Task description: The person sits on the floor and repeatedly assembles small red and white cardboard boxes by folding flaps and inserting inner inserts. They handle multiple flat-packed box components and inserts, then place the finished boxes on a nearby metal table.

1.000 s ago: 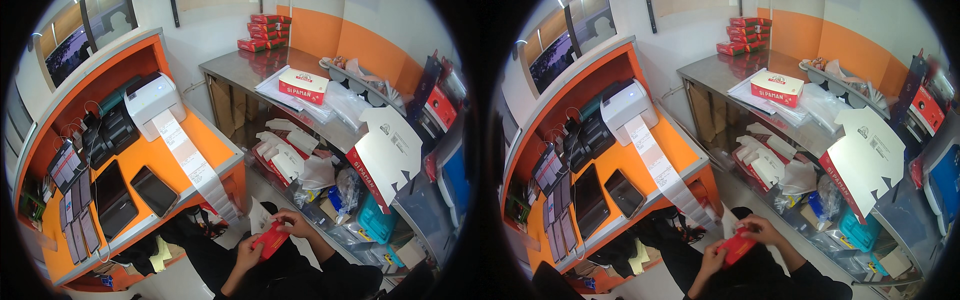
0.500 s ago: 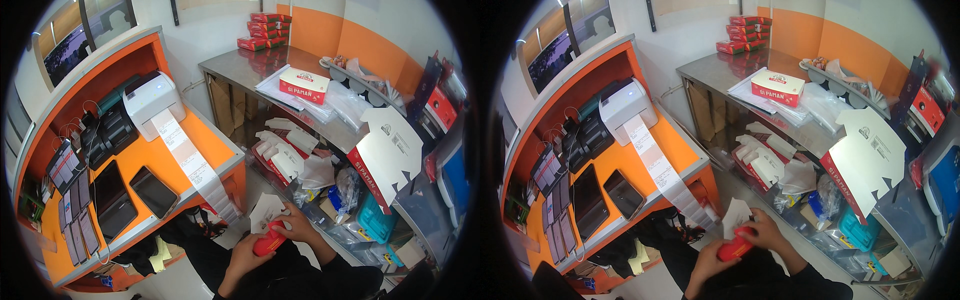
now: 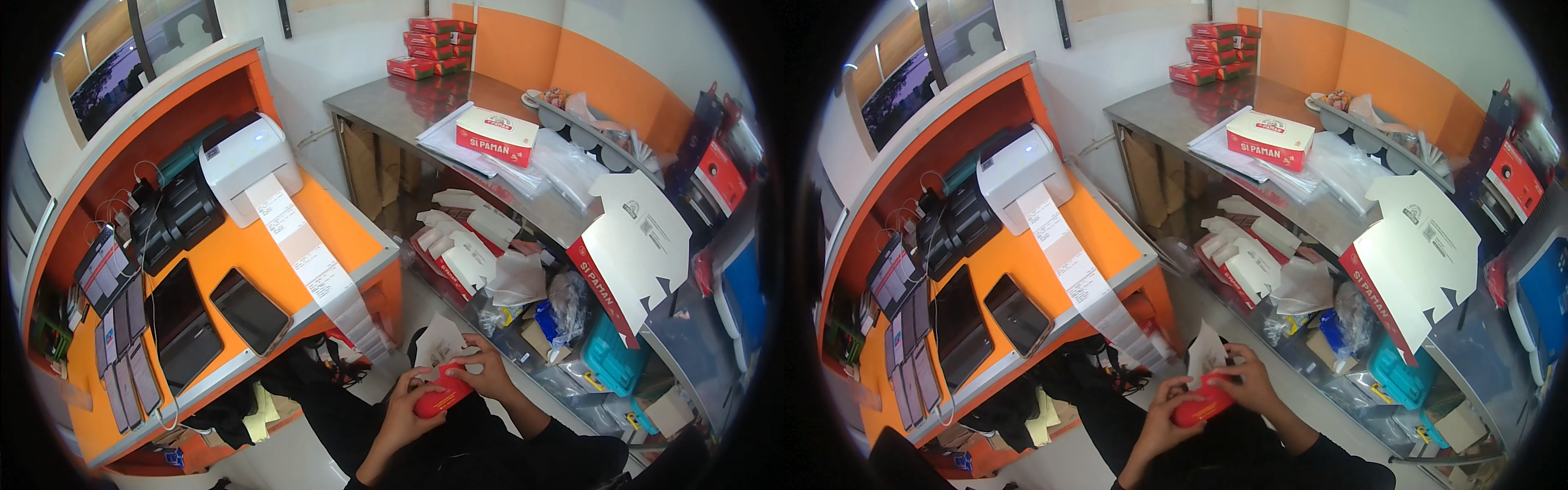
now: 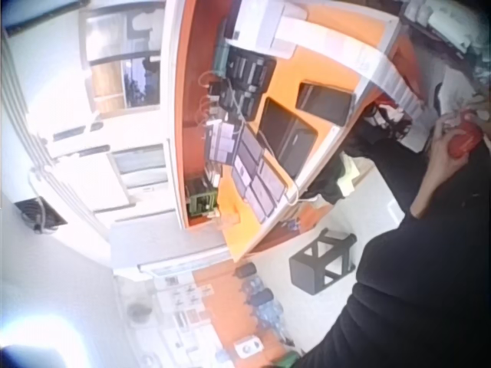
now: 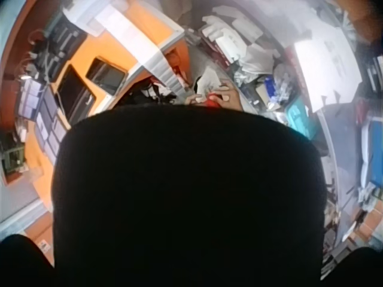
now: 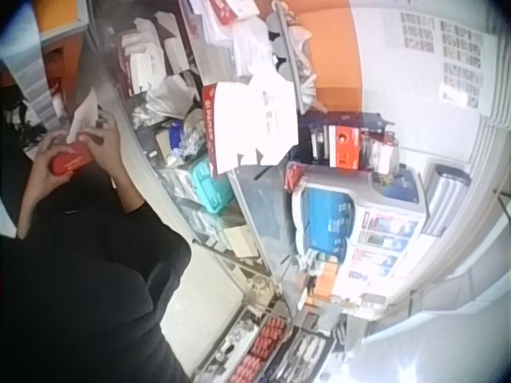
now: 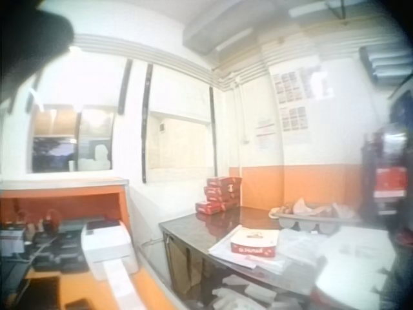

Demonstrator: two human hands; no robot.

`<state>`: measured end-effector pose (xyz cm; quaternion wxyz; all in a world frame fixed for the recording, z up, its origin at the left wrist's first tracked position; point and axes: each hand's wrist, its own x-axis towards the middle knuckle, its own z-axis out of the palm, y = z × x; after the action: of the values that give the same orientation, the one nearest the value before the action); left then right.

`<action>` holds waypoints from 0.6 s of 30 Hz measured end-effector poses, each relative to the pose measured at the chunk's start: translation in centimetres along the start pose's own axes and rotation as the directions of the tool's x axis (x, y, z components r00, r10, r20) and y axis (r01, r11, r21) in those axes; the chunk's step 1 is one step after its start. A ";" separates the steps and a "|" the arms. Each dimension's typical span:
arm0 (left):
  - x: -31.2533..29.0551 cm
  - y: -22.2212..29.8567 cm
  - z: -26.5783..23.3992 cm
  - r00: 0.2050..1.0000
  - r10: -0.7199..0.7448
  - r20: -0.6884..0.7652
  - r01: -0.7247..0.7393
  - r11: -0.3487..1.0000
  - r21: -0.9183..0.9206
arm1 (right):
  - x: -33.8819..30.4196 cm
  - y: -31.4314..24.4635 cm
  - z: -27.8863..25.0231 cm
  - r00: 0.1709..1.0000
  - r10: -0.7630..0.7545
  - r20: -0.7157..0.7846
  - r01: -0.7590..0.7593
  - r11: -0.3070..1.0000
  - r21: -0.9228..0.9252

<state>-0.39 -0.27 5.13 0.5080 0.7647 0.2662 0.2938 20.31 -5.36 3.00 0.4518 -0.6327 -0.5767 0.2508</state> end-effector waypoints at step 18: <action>0.4 1.2 2.0 0.988 0.079 0.134 -0.101 0.981 0.165 | 1.9 2.5 -1.2 0.943 0.239 0.231 -0.312 0.878 0.363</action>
<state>1.43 -1.67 5.64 0.4426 0.8339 0.2227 0.2432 22.96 -3.74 1.84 0.4756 -0.5793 -0.4563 0.4797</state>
